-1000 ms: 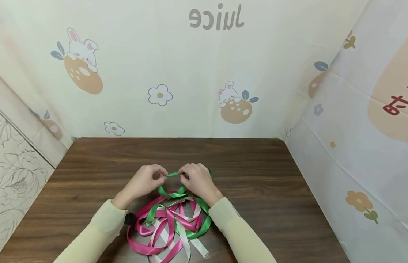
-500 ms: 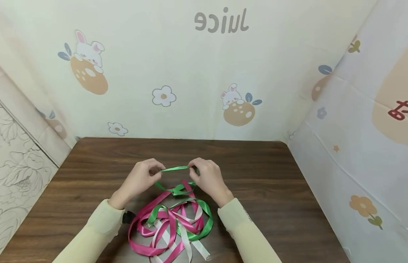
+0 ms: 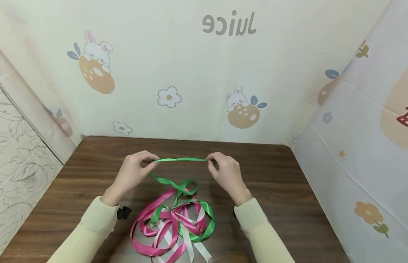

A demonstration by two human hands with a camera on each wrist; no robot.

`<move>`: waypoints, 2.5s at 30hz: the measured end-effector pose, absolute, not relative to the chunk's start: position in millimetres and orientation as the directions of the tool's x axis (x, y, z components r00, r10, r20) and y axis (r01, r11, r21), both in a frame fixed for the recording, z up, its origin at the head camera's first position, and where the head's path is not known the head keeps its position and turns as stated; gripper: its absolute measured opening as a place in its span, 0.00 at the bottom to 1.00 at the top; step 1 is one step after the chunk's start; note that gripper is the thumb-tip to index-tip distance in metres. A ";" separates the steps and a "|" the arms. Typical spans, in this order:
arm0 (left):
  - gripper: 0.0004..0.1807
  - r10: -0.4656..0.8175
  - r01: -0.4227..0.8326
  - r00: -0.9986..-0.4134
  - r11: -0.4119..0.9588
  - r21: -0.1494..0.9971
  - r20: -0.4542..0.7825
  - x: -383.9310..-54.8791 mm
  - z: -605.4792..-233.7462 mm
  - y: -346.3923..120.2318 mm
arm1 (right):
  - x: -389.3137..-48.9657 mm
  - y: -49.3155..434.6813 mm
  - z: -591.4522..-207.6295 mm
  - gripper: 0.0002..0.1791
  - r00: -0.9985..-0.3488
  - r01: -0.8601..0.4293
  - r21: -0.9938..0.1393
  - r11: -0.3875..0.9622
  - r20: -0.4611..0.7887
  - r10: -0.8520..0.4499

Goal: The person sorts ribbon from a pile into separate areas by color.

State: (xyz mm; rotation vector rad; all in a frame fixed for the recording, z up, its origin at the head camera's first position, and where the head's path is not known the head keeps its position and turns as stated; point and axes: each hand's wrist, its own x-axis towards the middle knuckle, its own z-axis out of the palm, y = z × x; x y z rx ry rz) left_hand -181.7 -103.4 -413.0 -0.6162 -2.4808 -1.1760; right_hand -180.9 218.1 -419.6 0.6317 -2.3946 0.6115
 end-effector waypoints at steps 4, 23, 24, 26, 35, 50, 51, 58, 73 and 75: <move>0.06 0.220 0.512 -0.849 0.568 0.644 0.481 -182.8 -410.1 -108.2 | -180.9 226.8 -414.7 0.06 -0.735 -0.531 -0.284 0.798 0.623 -0.267; 0.06 0.137 0.510 -0.824 0.599 0.617 0.550 -190.2 -401.1 -130.2 | -181.8 257.5 -406.3 0.06 -0.756 -0.458 -0.291 0.840 0.624 -0.196; 0.06 0.132 0.507 -0.825 0.602 0.616 0.550 -190.7 -401.0 -131.3 | -182.2 259.4 -406.1 0.06 -0.756 -0.457 -0.294 0.840 0.625 -0.192; 0.06 0.126 0.500 -0.827 0.609 0.615 0.548 -191.7 -400.9 -133.8 | -183.2 263.1 -405.4 0.06 -0.757 -0.451 -0.295 0.842 0.626 -0.186; 0.07 0.118 0.479 -0.832 0.646 0.594 0.543 -198.2 -402.0 -146.1 | -187.2 277.8 -401.9 0.06 -0.796 -0.403 -0.348 0.846 0.590 -0.137; 0.08 0.074 0.433 -0.840 0.688 0.582 0.537 -208.5 -403.4 -174.1 | -197.7 301.9 -398.7 0.09 -0.859 -0.337 -0.449 0.828 0.507 -0.074; 0.08 0.069 0.426 -0.844 0.691 0.584 0.533 -208.9 -403.8 -176.2 | -198.2 303.4 -398.8 0.09 -0.860 -0.334 -0.450 0.828 0.505 -0.072; 0.08 0.057 0.388 -0.867 0.699 0.600 0.495 -213.3 -408.4 -188.5 | -202.5 316.7 -403.3 0.10 -0.875 -0.291 -0.468 0.834 0.483 -0.034; 0.11 0.034 0.289 -0.930 0.680 0.673 0.366 -221.5 -433.0 -223.2 | -208.4 352.0 -417.4 0.10 -0.912 -0.165 -0.472 0.866 0.407 0.048; 0.12 0.028 0.263 -0.944 0.668 0.696 0.330 -223.2 -436.2 -227.7 | -209.3 355.1 -419.6 0.10 -0.914 -0.153 -0.474 0.867 0.401 0.058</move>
